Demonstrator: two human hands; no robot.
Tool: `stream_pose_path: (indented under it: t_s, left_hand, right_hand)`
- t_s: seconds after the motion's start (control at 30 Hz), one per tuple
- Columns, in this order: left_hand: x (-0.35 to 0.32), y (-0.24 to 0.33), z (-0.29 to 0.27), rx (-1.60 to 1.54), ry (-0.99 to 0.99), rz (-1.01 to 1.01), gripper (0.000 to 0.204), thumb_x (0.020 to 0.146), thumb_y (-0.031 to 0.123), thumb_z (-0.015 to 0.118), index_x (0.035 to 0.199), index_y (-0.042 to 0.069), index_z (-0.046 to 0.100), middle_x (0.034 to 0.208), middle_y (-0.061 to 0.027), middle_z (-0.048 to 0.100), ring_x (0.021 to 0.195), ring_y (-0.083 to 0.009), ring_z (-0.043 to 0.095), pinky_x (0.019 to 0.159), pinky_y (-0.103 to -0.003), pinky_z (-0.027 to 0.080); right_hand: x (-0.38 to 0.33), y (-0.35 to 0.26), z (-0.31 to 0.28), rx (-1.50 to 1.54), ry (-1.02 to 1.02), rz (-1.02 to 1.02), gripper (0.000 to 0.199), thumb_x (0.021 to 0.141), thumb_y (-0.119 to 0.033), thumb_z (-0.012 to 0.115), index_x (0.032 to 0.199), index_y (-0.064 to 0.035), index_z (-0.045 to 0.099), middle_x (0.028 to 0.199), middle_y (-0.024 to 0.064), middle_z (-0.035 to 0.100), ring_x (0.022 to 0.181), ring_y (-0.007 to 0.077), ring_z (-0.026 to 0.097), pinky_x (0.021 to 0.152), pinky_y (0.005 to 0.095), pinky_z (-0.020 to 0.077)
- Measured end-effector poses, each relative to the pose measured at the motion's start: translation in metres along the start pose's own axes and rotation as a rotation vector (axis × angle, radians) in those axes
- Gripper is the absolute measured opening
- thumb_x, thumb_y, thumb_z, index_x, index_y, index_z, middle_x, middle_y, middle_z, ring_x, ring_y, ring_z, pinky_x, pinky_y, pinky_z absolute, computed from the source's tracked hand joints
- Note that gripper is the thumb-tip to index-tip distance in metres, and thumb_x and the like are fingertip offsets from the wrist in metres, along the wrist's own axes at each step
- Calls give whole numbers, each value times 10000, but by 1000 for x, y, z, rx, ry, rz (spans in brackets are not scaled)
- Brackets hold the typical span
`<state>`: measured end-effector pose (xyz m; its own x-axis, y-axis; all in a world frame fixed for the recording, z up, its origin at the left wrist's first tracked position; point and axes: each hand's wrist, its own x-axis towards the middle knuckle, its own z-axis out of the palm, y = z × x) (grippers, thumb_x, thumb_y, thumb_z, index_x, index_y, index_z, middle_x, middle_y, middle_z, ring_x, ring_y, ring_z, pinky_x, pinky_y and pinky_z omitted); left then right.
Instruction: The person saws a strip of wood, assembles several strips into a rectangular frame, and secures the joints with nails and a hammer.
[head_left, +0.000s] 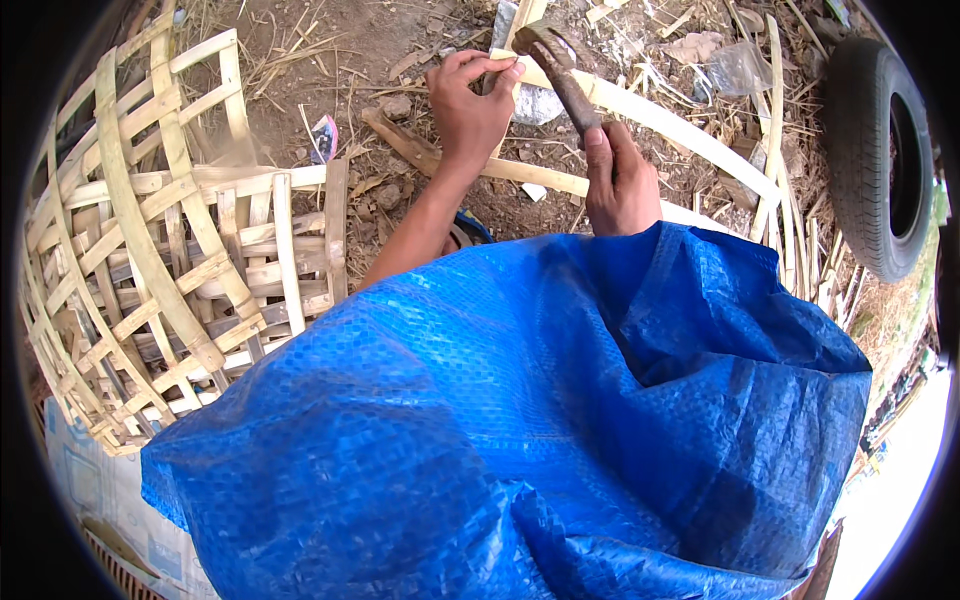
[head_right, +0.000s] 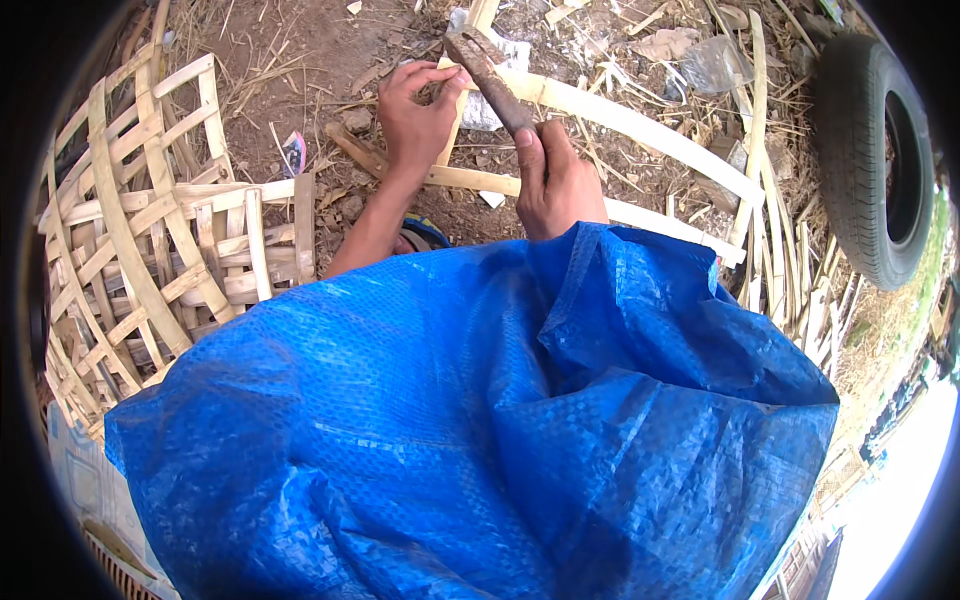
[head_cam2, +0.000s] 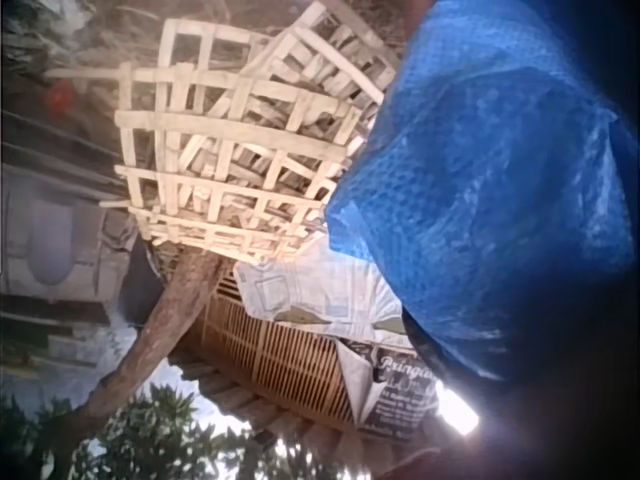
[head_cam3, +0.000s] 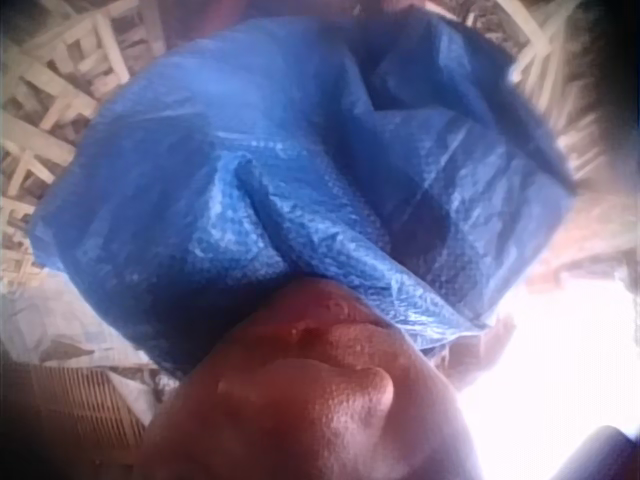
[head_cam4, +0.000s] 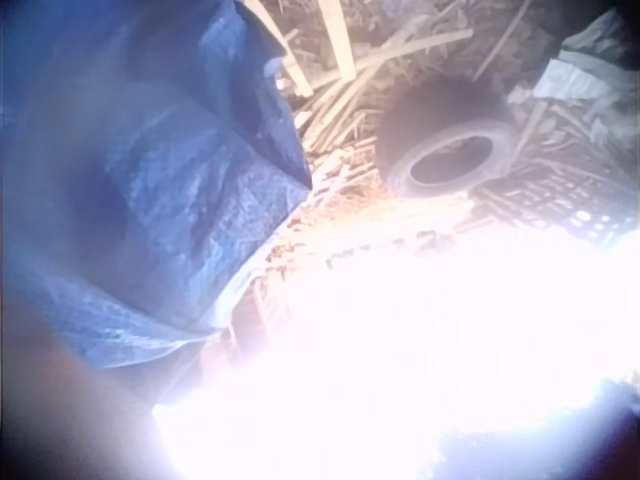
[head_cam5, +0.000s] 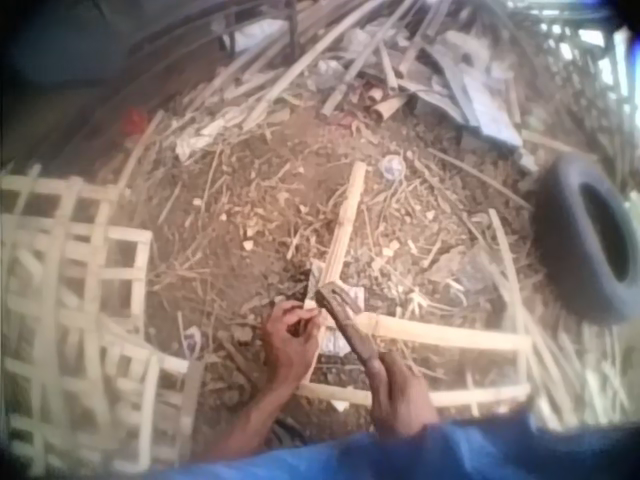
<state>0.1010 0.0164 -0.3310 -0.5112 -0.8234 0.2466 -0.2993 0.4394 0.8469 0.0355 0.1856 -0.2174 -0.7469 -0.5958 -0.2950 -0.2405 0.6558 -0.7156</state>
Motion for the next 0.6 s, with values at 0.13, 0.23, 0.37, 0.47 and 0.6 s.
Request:
stream_pose_path:
  t_s: [0.13, 0.23, 0.37, 0.47, 0.6]
  left_hand:
    - [-2, -1, 2, -16, 0, 4, 180, 792, 263, 836, 890, 116, 804, 1003, -71, 681, 990, -268, 535, 877, -405, 441]
    - [0, -2, 0, -19, -10, 17, 185, 795, 261, 834, 896, 109, 802, 984, -75, 682, 986, -267, 551, 878, -402, 443]
    - [2, -4, 0, -68, -24, 41, 206, 790, 244, 837, 911, 84, 787, 956, -80, 678, 936, -256, 587, 843, -399, 463]
    - [3, 0, -1, -68, -36, 37, 247, 793, 236, 842, 955, 64, 768, 950, -86, 683, 877, -239, 627, 795, -383, 495]
    - [2, 13, -5, -50, -45, -29, 312, 812, 230, 842, 1049, 53, 743, 954, -94, 701, 836, -214, 654, 761, -358, 520]
  right_hand:
    - [1, -7, -3, 0, 8, 10, 322, 1064, -333, 479, 989, -31, 562, 706, 285, 615, 723, 515, 612, 645, 568, 428]
    - [3, -6, -4, -6, -1, 26, 353, 1068, -348, 473, 967, -24, 570, 709, 279, 612, 717, 494, 620, 639, 541, 434]
    - [-2, -1, -10, 114, 31, 21, 383, 1075, -363, 461, 973, -12, 579, 694, 230, 597, 635, 373, 610, 614, 464, 441]
    - [-1, 1, -5, 142, 51, 14, 385, 1075, -352, 464, 972, -3, 589, 676, 199, 581, 603, 307, 567, 608, 437, 433]
    - [1, 10, -2, 143, -6, 46, 389, 1075, -345, 467, 972, 6, 599, 674, 191, 581, 604, 294, 567, 605, 436, 430]
